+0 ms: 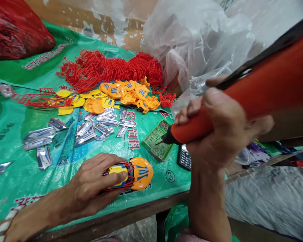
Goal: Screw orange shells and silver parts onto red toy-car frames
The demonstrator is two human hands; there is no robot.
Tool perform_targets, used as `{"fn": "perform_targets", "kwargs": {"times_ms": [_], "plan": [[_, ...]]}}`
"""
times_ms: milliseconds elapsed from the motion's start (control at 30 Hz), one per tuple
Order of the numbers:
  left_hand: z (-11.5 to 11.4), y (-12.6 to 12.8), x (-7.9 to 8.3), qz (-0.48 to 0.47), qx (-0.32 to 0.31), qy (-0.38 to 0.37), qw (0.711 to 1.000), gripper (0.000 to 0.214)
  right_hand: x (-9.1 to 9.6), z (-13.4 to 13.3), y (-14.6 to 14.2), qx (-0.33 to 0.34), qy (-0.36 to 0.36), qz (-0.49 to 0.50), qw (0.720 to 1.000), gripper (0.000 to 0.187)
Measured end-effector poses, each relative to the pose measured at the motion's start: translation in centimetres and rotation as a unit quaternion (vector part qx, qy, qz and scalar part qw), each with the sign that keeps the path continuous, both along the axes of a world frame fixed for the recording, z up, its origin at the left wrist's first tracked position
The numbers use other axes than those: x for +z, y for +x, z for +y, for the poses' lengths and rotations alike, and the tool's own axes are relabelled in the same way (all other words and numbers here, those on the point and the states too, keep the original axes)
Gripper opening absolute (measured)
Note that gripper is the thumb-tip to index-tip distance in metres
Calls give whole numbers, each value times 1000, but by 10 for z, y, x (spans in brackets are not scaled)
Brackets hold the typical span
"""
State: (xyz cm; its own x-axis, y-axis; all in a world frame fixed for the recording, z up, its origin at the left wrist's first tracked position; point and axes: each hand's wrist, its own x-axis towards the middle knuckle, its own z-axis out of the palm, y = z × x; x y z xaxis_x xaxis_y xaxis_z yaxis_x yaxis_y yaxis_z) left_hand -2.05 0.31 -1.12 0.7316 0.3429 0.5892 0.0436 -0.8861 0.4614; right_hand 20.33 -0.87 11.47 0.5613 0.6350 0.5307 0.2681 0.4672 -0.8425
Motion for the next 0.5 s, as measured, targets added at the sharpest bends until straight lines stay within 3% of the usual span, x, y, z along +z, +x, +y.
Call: {"fn": "perform_targets", "kwargs": {"times_ms": [100, 200, 500], "plan": [[-1, -2, -2, 4, 2, -7, 1000, 30, -12, 10, 1, 12, 33, 20, 999, 14], [-2, -4, -1, 24, -1, -3, 1000, 30, -20, 12, 1, 15, 12, 25, 1000, 13], [0, -2, 8, 46, 9, 1, 999, 18, -23, 14, 0, 12, -20, 28, 999, 18]]}}
